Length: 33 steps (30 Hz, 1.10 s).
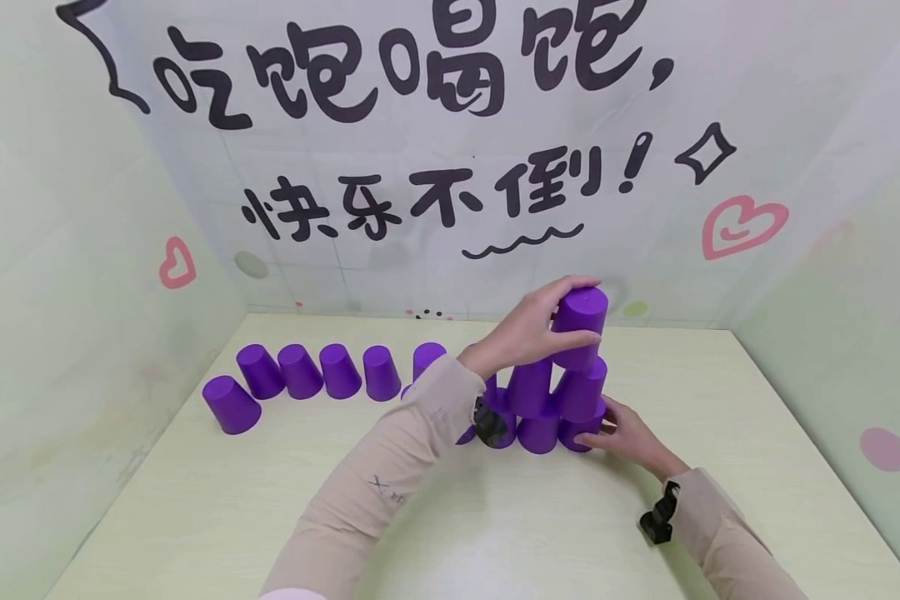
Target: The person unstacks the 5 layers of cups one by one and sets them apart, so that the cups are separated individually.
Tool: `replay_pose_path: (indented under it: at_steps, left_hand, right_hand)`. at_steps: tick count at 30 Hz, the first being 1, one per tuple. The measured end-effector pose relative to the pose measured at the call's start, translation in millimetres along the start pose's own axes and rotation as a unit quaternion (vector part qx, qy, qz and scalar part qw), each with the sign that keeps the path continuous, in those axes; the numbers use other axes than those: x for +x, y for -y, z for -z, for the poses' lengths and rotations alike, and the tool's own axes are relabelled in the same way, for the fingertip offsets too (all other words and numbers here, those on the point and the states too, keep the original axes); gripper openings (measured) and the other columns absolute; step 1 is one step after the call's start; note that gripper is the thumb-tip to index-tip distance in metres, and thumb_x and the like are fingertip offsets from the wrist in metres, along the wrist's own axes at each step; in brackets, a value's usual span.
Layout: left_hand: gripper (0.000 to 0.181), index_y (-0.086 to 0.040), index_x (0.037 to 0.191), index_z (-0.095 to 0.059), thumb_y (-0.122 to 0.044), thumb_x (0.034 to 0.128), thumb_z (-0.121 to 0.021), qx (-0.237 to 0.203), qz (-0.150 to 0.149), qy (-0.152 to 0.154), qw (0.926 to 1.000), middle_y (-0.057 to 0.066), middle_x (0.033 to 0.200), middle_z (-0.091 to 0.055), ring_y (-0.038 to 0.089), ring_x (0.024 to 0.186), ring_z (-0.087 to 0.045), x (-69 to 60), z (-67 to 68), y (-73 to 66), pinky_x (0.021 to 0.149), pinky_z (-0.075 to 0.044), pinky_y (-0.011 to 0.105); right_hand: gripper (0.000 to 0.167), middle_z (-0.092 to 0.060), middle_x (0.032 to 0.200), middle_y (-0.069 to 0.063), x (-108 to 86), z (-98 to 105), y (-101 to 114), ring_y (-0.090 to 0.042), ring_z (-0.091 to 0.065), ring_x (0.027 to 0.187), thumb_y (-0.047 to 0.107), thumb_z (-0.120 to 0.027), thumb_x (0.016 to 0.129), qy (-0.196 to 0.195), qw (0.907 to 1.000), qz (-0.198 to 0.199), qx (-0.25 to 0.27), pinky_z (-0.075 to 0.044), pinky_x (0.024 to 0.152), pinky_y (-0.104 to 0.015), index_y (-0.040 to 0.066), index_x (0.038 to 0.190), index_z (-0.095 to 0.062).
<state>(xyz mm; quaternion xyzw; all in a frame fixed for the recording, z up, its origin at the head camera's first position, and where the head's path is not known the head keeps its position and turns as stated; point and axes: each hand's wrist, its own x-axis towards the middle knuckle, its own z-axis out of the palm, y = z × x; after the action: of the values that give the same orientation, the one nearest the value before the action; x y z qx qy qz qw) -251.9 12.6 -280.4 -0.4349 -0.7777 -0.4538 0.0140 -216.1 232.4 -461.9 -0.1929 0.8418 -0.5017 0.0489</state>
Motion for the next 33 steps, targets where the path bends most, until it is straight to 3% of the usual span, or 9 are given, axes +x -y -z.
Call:
replay_pose_path:
  at_steps: [5,11,19,24,33]
  left_hand:
    - [0.064,-0.009,0.133,-0.036,-0.019,0.079,-0.068,0.023,-0.021,0.01,0.9995,0.007,0.121,-0.049,0.008,0.104,-0.049,1.5,12.9,-16.6,0.085,-0.04,0.013]
    - [0.065,-0.009,0.133,-0.036,-0.017,0.0776,-0.069,0.019,-0.019,0.003,0.9996,0.006,0.121,-0.049,0.008,0.104,-0.049,-4.7,34.7,-33.0,0.085,-0.041,0.014]
    - [0.064,-0.007,0.132,-0.037,-0.015,0.0776,-0.069,0.032,-0.048,-0.026,0.998,0.009,0.117,-0.051,0.013,0.102,-0.051,-25.1,68.1,-34.2,0.084,-0.045,0.021]
    - [0.064,-0.008,0.132,-0.038,-0.016,0.0767,-0.07,0.042,-0.022,-0.051,0.9976,0.008,0.119,-0.05,0.013,0.102,-0.051,-44.5,94.6,-32.2,0.085,-0.045,0.022]
    - [0.065,-0.016,0.133,-0.037,-0.02,0.0771,-0.069,0.089,0.068,-0.102,0.9884,0.009,0.122,-0.047,0.021,0.103,-0.051,-96.3,145.6,-20.9,0.088,-0.045,0.033]
  right_hand:
    - [0.065,-0.054,0.112,-0.019,-0.8,0,1,-0.019,-0.055,0.095,0.013,-0.072,0.074,0.004,1.0,0.0,0.007,-0.048,0.081,-0.029,-0.004,0.127,-0.04]
    - [0.066,-0.054,0.112,-0.019,-1.4,0,3,-0.022,-0.055,0.096,0.014,-0.073,0.073,0.004,1.0,-0.003,0.005,-0.048,0.081,-0.028,-0.004,0.128,-0.039]
    - [0.063,-0.055,0.11,-0.018,-1.8,1,-1,-0.025,-0.054,0.096,0.015,-0.073,0.072,-0.004,0.9999,-0.01,-0.007,-0.048,0.08,-0.028,-0.003,0.124,-0.043]
    - [0.062,-0.055,0.11,-0.018,-0.8,1,-1,-0.028,-0.054,0.097,0.016,-0.073,0.073,-0.002,0.9999,-0.015,-0.008,-0.048,0.08,-0.029,-0.002,0.124,-0.043]
    - [0.063,-0.054,0.111,-0.019,-1.6,1,-1,-0.029,-0.053,0.098,0.015,-0.073,0.073,-0.001,0.9999,-0.016,-0.006,-0.048,0.081,-0.03,-0.003,0.125,-0.042]
